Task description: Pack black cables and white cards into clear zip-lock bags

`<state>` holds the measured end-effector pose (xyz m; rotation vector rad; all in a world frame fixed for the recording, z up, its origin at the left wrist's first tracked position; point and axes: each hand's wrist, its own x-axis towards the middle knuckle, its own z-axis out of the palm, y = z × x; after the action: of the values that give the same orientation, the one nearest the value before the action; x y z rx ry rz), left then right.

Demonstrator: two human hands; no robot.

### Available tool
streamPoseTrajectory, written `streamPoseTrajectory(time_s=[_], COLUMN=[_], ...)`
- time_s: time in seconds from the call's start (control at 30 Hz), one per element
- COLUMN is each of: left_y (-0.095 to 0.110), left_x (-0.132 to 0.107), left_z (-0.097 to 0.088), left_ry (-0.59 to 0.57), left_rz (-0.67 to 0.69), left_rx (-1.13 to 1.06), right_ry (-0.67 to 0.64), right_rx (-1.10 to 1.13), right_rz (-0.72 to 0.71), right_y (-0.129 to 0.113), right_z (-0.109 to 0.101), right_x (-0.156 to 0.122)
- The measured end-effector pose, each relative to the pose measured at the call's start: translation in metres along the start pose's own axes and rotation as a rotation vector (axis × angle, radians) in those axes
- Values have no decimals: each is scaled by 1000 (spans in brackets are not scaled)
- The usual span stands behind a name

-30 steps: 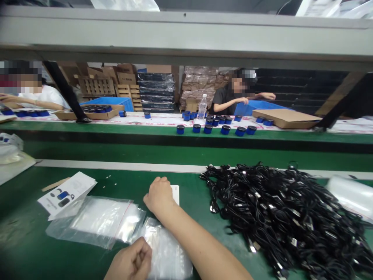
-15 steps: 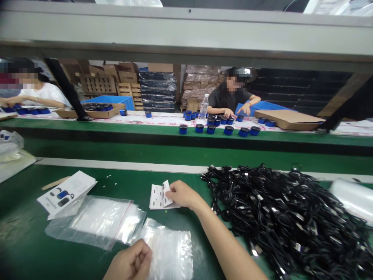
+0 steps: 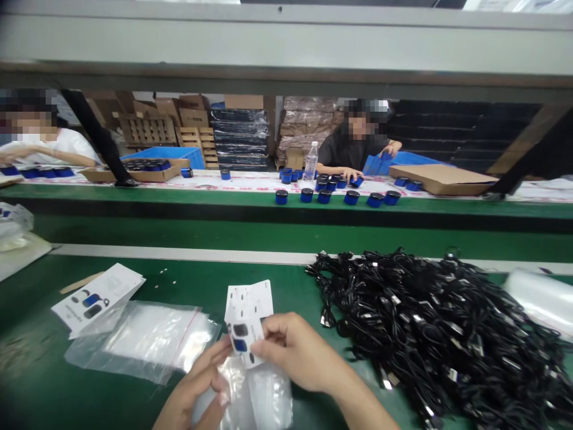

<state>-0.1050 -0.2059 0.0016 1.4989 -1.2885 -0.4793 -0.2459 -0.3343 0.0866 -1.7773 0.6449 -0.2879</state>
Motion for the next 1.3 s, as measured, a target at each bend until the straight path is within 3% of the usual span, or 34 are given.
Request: streamPoseTrajectory(time_s=[0.23,0.33,0.4,0.53,0.6,0.73,0.83,0.9,1.13,1.3], left_y=[1,2,3,7,11,22,25,25,29,33], left_x=[-5,-8,-8,-7,-5,1,4,4,3,3], left_z=[-2,-3,-1,0,-6,-28,-38,-34,-7,-3], left_ry=[38,97,114,80,94,163,86,36,37,74], left_rz=[69,122,180,288,312,288,305,280,248,281], left_rx=[89,215,290,414,495,741,830,823,750,802], right_ry=[74,221,287,136,175,462,328,228,355,247], right_rx=[-298,-357,-398,-631,-691,-463,-150,-65,-362,-225], right_rz=[-71,-51,-122,-258,-236,-138,-90,-49,104,111], right_y=[-3,-4,-6,-9,-10,-14,-11,-3,21,12], right_z=[23,27,29,30,28,21,25,32,36,29], right_x=[-10,-17,-20,-17,-17,-30,-42,-45,-47,-61])
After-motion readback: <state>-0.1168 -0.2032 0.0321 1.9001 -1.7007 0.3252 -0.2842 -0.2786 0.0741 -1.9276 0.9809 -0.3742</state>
